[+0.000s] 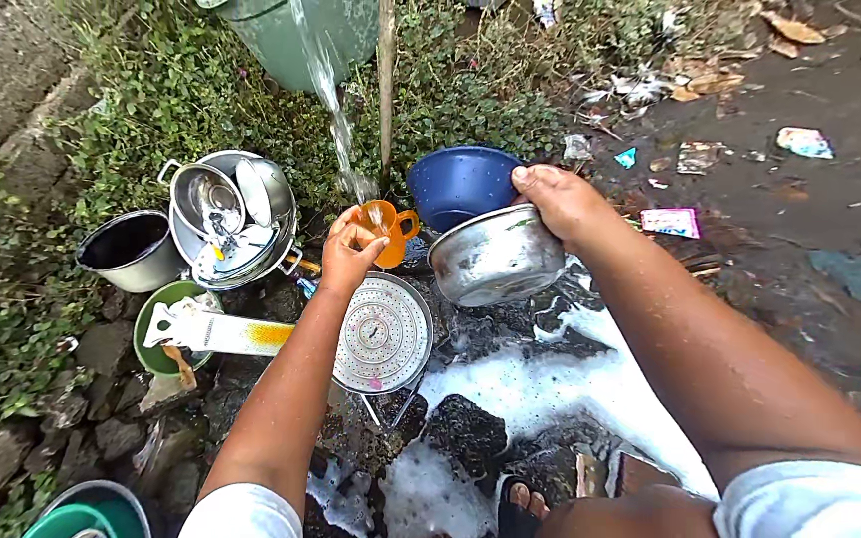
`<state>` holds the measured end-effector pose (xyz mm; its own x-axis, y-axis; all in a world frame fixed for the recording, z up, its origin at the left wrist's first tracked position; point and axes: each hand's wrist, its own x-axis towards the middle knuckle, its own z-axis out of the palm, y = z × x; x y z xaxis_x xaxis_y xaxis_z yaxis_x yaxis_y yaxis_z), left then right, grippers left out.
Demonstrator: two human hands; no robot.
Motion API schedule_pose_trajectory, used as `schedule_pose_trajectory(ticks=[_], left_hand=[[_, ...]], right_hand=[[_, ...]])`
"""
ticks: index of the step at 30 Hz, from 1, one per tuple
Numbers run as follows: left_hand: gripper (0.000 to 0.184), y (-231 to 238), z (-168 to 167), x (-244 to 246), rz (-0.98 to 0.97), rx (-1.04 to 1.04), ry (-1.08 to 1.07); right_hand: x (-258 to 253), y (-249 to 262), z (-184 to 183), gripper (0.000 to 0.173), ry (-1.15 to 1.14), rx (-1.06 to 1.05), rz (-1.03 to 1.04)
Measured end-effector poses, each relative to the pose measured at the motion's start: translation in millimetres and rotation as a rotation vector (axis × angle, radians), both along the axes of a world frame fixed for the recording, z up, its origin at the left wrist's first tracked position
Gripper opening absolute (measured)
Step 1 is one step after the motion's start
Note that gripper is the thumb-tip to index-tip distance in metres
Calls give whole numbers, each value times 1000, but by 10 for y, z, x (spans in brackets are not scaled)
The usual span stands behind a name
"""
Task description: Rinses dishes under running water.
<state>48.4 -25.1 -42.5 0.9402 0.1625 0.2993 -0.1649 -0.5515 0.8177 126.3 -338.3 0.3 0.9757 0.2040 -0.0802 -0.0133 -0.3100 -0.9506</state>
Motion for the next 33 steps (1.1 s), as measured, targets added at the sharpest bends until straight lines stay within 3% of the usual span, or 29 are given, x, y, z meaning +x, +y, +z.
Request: schedule_pose_trajectory(ticks=[15,27,33], left_hand=[[25,-64,120,-87,-89,97,122],[22,33,505,-192,-123,145,123],[23,2,481,-187,-106,157,163]], right_hand=[[52,93,19,40,-105,-206,61],[221,452,570,52,-92,-514,206],[75,444,541,49,-123,-492,162]])
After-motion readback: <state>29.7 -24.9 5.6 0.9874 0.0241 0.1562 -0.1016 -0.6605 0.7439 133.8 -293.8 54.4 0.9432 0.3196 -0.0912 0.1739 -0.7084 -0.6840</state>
